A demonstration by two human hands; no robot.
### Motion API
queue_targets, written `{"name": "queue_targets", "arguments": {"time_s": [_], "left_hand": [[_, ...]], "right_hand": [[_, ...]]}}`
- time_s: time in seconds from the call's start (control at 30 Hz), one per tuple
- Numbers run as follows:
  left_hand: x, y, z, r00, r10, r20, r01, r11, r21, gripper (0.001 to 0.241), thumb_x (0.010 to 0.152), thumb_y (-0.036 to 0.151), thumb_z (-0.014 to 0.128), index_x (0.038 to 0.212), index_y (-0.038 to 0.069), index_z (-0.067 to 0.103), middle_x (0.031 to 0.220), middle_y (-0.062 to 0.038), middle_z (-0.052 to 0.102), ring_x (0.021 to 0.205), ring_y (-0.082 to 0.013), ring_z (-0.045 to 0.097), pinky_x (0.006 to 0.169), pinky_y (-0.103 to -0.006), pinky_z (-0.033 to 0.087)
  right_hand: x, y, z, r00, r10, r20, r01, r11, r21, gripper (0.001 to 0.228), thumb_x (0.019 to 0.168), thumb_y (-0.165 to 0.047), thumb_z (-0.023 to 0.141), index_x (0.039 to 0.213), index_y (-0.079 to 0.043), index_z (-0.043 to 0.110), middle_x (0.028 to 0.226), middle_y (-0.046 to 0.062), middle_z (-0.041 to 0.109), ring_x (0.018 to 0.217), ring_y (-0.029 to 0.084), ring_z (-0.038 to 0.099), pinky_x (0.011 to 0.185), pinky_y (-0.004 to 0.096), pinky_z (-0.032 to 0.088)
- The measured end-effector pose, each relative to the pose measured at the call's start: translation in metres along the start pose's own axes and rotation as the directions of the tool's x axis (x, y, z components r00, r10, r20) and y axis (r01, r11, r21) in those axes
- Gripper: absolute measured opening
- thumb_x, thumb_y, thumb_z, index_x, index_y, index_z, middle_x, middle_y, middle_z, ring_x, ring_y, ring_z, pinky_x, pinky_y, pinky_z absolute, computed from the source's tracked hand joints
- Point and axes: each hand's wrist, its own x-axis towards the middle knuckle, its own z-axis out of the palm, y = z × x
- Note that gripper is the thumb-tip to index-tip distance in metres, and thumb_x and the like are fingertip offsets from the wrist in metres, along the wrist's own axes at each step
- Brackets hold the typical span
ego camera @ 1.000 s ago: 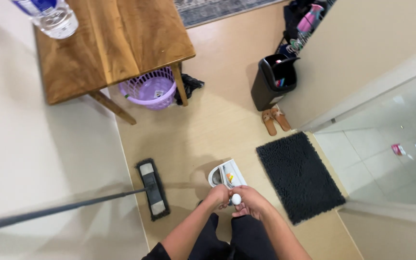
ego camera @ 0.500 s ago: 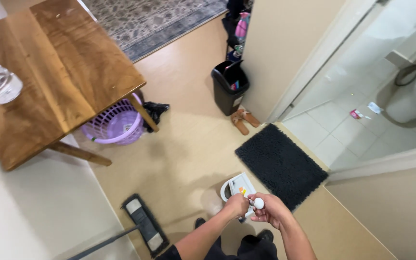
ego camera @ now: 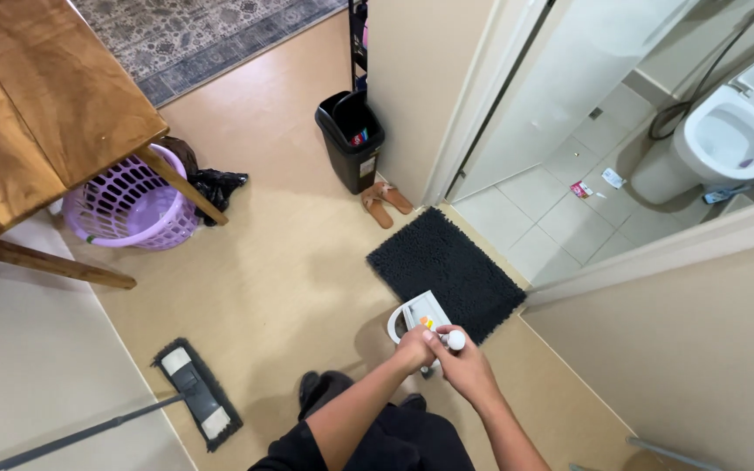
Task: The person cleans a toilet bowl using a handheld bidet sprayer and a toilet brush. They scrub the inside of the bowl and rinse it with water. Afterwards, they sweep the bathroom floor with a broom and dustpan, collecting small debris.
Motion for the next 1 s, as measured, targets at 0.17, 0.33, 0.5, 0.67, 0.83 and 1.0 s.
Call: {"name": "queue_targets", "arguments": {"time_s": [0.17,0.33,0.5,0.67,0.83,1.0], "left_hand": [[0.029,0.021,0.030,0.991,-0.101,-0.082,0.082,0.975,-0.204,0.036,0.096,0.033,0.058,0.101,0.001,0.074,0.105,-0.026,0.074,0.101,-0.0388,0.072,0.082,-0.0477,0.057],[0.026,0.065,0.008,0.991,-0.089,-0.104,0.052,0.947,-0.316,0.036,0.097,0.035,0.055,0.105,0.005,0.073,0.106,-0.025,0.074,0.101,-0.0392,0.071,0.083,-0.0477,0.055],[0.061,0.080,0.006,0.997,-0.004,-0.072,-0.019,0.947,-0.321,0.033,0.094,0.033,0.059,0.103,0.008,0.077,0.101,-0.024,0.075,0.100,-0.0395,0.073,0.085,-0.0482,0.055],[0.098,0.114,-0.031,0.999,0.027,-0.036,-0.034,0.979,-0.203,0.035,0.097,0.037,0.059,0.103,0.008,0.077,0.103,-0.024,0.073,0.103,-0.0410,0.069,0.087,-0.0485,0.055],[0.145,0.136,-0.079,0.994,0.069,0.080,-0.054,0.983,-0.173,0.035,0.096,0.036,0.058,0.100,0.006,0.077,0.099,-0.023,0.074,0.099,-0.0400,0.072,0.086,-0.0483,0.055],[0.187,0.112,-0.101,0.993,0.042,0.113,-0.038,0.999,-0.038,0.033,0.095,0.032,0.059,0.099,0.005,0.077,0.099,-0.024,0.074,0.099,-0.0395,0.074,0.087,-0.0466,0.057]], "right_hand": [[0.011,-0.003,-0.030,0.820,-0.527,-0.221,0.395,0.802,-0.448,0.035,0.093,-0.040,0.068,0.092,-0.007,0.077,0.078,0.012,0.068,0.066,0.018,0.063,0.061,0.034,0.052],[0.049,0.002,-0.058,0.876,-0.417,-0.242,0.384,0.907,-0.173,0.030,0.095,-0.031,0.067,0.083,-0.004,0.074,0.072,0.004,0.074,0.068,0.010,0.066,0.063,0.031,0.053],[0.087,0.005,-0.091,0.913,-0.368,-0.175,0.378,0.926,0.021,0.024,0.097,-0.019,0.066,0.079,-0.004,0.069,0.072,0.002,0.069,0.067,0.010,0.060,0.061,0.029,0.049],[0.126,-0.024,-0.115,0.911,-0.356,-0.208,0.377,0.924,0.069,0.025,0.097,-0.019,0.066,0.078,-0.003,0.067,0.073,0.001,0.071,0.070,0.009,0.063,0.063,0.028,0.051],[0.168,-0.068,-0.134,0.927,-0.266,-0.264,0.284,0.958,0.033,0.023,0.096,-0.019,0.066,0.079,-0.004,0.069,0.075,0.003,0.073,0.072,0.011,0.065,0.066,0.029,0.052],[0.209,-0.075,-0.211,0.821,-0.216,-0.529,0.357,0.917,0.178,0.023,0.099,-0.022,0.062,0.085,-0.006,0.070,0.090,0.004,0.079,0.083,0.012,0.069,0.078,0.030,0.054]]}}
